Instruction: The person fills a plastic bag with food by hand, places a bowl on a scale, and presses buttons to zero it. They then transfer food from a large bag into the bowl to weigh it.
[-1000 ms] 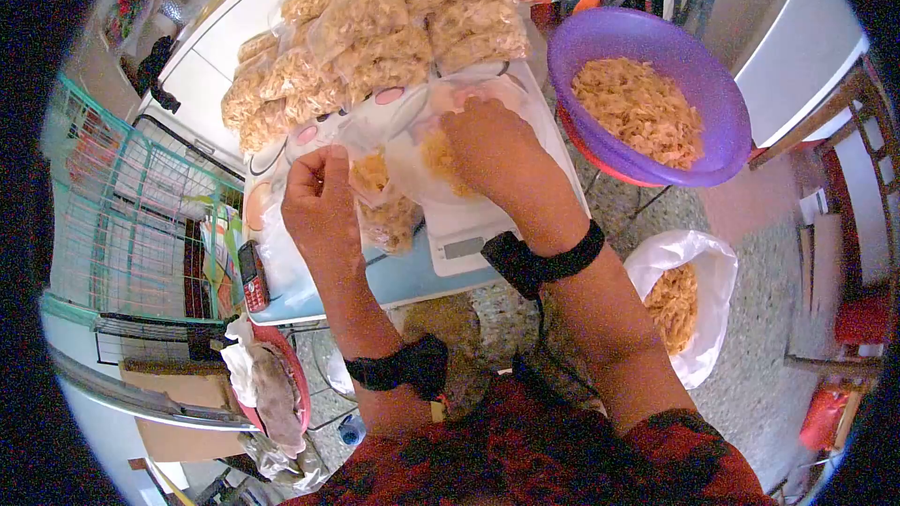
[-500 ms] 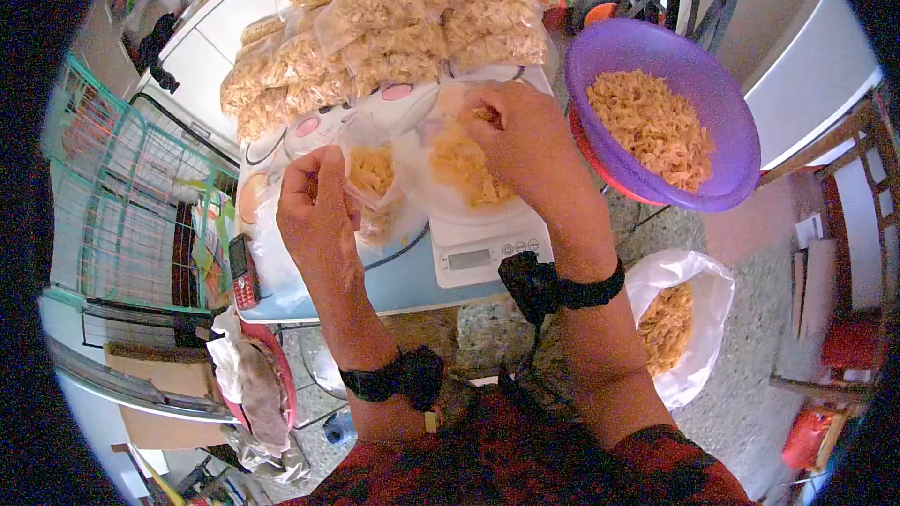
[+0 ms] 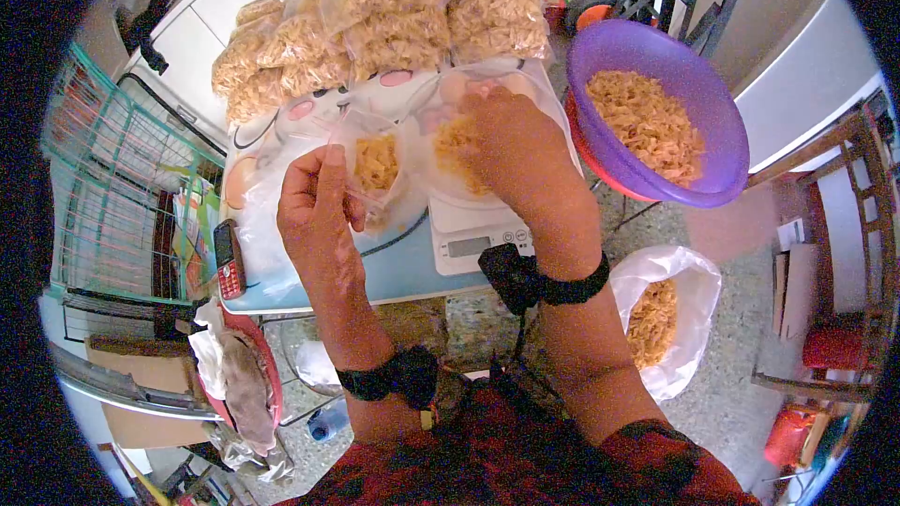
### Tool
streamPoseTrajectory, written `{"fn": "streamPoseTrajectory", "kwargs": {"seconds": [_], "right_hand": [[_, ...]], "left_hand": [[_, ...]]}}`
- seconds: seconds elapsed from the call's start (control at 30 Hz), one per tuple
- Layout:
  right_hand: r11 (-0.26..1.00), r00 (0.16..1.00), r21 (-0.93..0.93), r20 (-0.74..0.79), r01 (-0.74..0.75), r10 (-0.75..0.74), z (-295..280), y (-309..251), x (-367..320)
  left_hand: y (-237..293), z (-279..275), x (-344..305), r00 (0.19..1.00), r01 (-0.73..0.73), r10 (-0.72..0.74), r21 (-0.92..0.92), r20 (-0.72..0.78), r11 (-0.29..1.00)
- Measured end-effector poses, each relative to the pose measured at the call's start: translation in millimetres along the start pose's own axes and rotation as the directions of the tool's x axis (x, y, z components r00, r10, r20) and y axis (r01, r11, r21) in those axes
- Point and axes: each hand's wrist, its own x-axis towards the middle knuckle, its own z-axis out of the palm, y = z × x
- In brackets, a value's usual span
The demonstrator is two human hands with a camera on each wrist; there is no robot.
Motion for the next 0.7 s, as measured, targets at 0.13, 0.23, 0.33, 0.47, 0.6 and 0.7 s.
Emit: {"fn": "streamPoseTrajectory", "kwargs": {"seconds": [0.13, 0.23, 0.33, 0.47, 0.6, 0.7], "right_hand": [[0.994, 0.987, -0.059, 0.127, -0.09, 0.097, -2, -18, 3], [0.992, 0.974, -0.067, 0.19, -0.111, 0.122, -3, -24, 6], [0.993, 0.983, -0.076, 0.154, -0.091, 0.102, 3, -22, 7], [0.998, 0.993, -0.05, 0.112, -0.037, 0.042, 9, -10, 12], [0.996, 1.0, 0.085, -0.013, -0.001, 0.003, -1, -6, 13], [0.939, 0.996, 0.338, -0.039, -0.059, 0.077, -10, -1, 13]], "left_hand": [[0, 0, -1, 1.0, -0.017, 0.018, -0.021, 0.007, 1.0], [2, 2, -3, 0.999, -0.034, 0.034, -0.006, 0.017, 0.999], [-5, 1, -2, 0.999, -0.009, 0.01, -0.043, 0.038, 0.999], [-6, 0, -2, 0.999, -0.01, 0.014, -0.074, 0.049, 0.997], [-9, -3, -1, 0.998, -0.017, 0.022, -0.097, 0.052, 0.995], [-8, -1, -2, 0.999, 0.013, -0.007, -0.119, 0.053, 0.993]]}}
